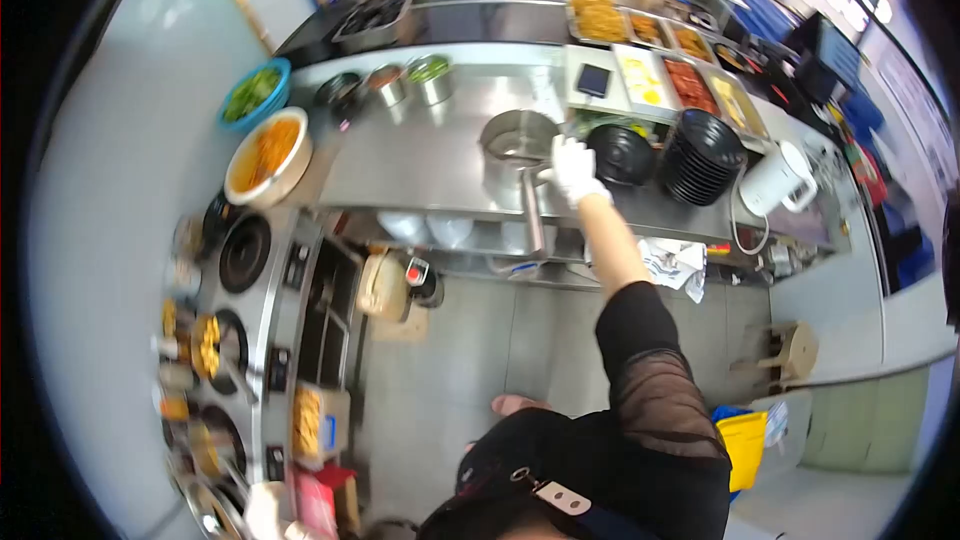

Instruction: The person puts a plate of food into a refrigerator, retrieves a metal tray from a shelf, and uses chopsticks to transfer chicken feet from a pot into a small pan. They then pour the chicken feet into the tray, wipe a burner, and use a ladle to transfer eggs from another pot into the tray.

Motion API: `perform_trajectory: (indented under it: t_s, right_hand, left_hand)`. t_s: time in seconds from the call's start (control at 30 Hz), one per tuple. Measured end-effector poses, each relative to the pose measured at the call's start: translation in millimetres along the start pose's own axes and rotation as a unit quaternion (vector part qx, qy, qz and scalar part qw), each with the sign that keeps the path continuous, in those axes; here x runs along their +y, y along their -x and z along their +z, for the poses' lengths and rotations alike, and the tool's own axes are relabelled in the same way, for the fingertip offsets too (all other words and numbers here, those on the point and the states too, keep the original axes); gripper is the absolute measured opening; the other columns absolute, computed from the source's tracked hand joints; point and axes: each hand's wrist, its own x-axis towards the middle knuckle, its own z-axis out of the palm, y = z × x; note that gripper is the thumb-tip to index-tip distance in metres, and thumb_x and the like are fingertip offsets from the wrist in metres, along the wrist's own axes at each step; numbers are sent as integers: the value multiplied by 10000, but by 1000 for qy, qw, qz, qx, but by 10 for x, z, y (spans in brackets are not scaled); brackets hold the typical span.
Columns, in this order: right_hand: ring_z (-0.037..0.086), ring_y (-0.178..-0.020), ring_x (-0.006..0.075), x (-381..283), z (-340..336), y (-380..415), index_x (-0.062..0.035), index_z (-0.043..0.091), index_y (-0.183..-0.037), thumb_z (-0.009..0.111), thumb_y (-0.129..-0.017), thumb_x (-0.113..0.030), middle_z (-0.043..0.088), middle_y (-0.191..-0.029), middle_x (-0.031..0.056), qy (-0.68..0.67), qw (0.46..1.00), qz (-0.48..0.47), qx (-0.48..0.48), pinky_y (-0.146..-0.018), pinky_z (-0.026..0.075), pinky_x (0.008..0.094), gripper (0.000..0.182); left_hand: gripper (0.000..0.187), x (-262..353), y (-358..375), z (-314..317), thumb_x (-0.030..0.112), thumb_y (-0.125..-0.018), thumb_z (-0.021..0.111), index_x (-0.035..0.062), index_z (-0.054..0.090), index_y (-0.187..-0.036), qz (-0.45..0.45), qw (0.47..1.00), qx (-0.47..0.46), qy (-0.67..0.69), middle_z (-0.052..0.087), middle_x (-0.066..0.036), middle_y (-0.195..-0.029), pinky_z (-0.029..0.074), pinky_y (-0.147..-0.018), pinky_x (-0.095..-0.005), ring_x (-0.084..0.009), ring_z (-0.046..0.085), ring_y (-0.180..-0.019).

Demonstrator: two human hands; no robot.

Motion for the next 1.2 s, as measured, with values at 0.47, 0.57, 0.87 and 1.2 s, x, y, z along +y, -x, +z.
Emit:
perform_trajectory:
  t_s: [0.47,0.57,0.87,1.2]
  right_hand:
    - [616,-882,361,1147,-1409,67,-22,400,-1267,665,-803,-302,603,-914,199,-158,984,76,36,-719,517,460,603]
    - [609,-977,365,2166,-1922,144,-31,445,-1279,614,-847,-374,613,-1071,189,-134,967,198,87,-811,497,457,577]
    - [646,-865,398,4927,-1168,-140,-8,627,-906,640,-848,-407,657,-873,242,101,942,316,49,-766,513,452,404]
    - [664,-883,364,5734,-27,-659,-28,626,-940,704,-793,-418,675,-936,201,-7,927,375,-5,-783,526,446,423]
  left_hand:
    - [284,-675,463,1829,218,-984,518,-8,655,-1088,-433,832,-225,263,672,-75,-942,473,-760,-285,-122,586,-806]
    - [305,-549,744,2037,270,-975,531,20,656,-1096,-509,789,-221,264,681,-69,-992,477,-778,-287,-139,608,-813]
    - [362,421,761,3606,300,-958,535,12,623,-1158,-624,700,-236,253,656,-125,-1106,506,-822,-359,-209,630,-918]
    - [454,1004,-3,5040,370,-951,565,2,578,-1217,-540,696,-346,323,606,-151,-1181,525,-777,-332,-232,630,-971]
